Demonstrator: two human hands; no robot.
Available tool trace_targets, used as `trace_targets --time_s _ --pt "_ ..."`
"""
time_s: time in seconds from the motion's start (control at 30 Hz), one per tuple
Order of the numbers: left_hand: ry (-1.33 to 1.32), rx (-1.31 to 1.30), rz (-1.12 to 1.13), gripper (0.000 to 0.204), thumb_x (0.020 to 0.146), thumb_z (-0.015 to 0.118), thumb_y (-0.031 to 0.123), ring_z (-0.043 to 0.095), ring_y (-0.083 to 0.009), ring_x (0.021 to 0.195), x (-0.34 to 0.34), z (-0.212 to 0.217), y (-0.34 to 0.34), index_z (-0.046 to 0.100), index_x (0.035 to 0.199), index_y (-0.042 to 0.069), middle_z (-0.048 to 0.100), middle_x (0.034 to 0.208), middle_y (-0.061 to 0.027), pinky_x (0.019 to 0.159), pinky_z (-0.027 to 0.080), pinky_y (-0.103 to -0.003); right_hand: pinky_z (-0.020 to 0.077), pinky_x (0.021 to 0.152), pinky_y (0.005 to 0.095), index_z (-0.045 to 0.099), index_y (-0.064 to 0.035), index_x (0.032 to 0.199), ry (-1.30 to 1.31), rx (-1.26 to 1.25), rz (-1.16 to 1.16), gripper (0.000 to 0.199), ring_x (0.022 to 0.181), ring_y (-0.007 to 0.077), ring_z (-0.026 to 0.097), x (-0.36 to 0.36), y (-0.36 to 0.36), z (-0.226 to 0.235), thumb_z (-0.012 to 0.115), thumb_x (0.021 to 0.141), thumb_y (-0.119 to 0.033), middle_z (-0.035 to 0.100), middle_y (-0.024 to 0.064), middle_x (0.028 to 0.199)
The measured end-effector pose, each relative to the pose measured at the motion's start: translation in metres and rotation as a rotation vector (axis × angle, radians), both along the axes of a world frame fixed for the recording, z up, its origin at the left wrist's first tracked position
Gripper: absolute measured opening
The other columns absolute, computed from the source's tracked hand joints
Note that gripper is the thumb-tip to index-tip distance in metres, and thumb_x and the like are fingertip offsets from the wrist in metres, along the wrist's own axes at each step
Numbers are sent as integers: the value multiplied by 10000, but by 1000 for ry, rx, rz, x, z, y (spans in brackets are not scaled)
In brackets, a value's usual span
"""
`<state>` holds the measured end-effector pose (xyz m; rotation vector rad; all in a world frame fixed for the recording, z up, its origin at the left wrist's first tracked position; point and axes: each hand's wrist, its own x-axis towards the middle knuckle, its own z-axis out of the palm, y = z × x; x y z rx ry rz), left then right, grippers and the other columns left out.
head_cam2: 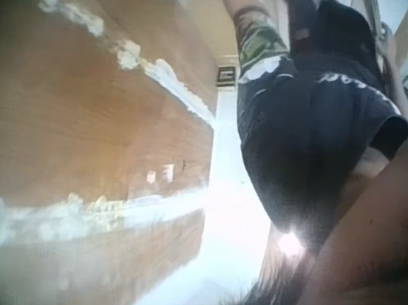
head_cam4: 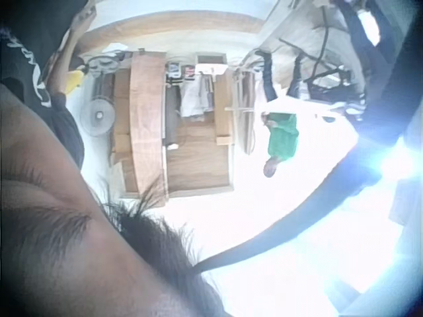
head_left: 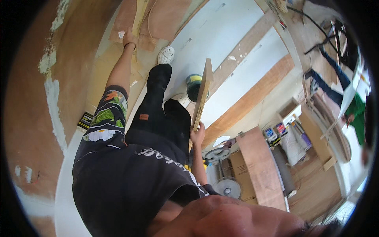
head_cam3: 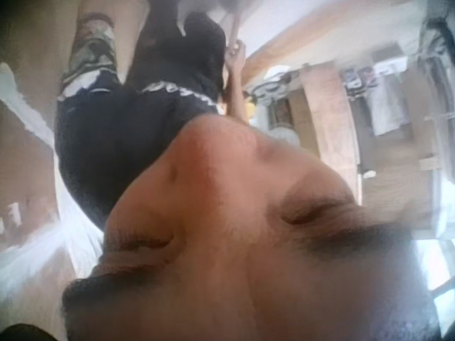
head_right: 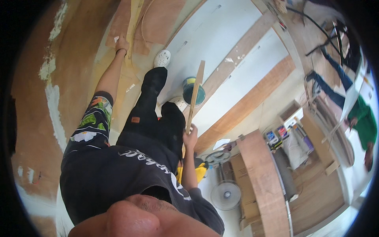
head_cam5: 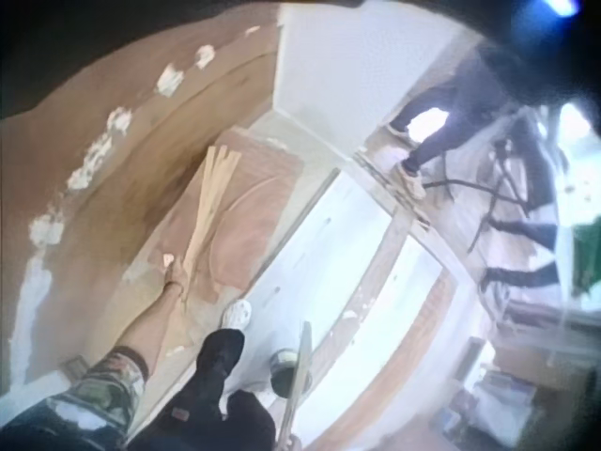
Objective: The person holds and aligns thin wooden strips, then uses a hammer to tap them into place on a larger wooden board. The person repeatedly picks up strips, positions them, and hammers them down.
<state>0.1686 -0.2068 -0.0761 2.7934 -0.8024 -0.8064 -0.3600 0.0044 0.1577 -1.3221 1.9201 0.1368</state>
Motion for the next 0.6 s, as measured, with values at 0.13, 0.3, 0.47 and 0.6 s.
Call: trace_targets --time_s 0.13,0.3,0.47,0.6 --pt "18 83 126 421 915 583 227 570 -409 1195 23 -59 -31 509 1308 96 558 1304 -248 1007 473 -475 487 943 413 458 1 1350 -1 -39 -119 604 1105 355 621 6 -11 8 732 874 -251 578 216 1261" --pt "-64 32 196 468 899 633 284 577 -390 1191 26 -87 -46 521 1305 81 553 1320 -198 1001 488 -464 409 1023 449 410 53 1369 25 50 -37 686 1196 415 536 -7 -31 15 741 876 -290 536 282 1280" --pt "-112 78 60 483 865 682 327 594 -376 1174 25 -75 -47 597 1273 82 584 1311 -197 971 496 -483 383 1035 461 390 68 1379 13 151 -48 723 1203 450 506 -23 -37 15 744 876 -313 519 315 1275" --pt "-134 51 77 472 826 722 312 599 -365 1155 30 -73 -55 616 1224 82 622 1237 -175 946 506 -480 392 1016 457 385 75 1373 -31 166 -41 713 1171 456 516 -29 -40 16 741 876 -290 538 321 1212"
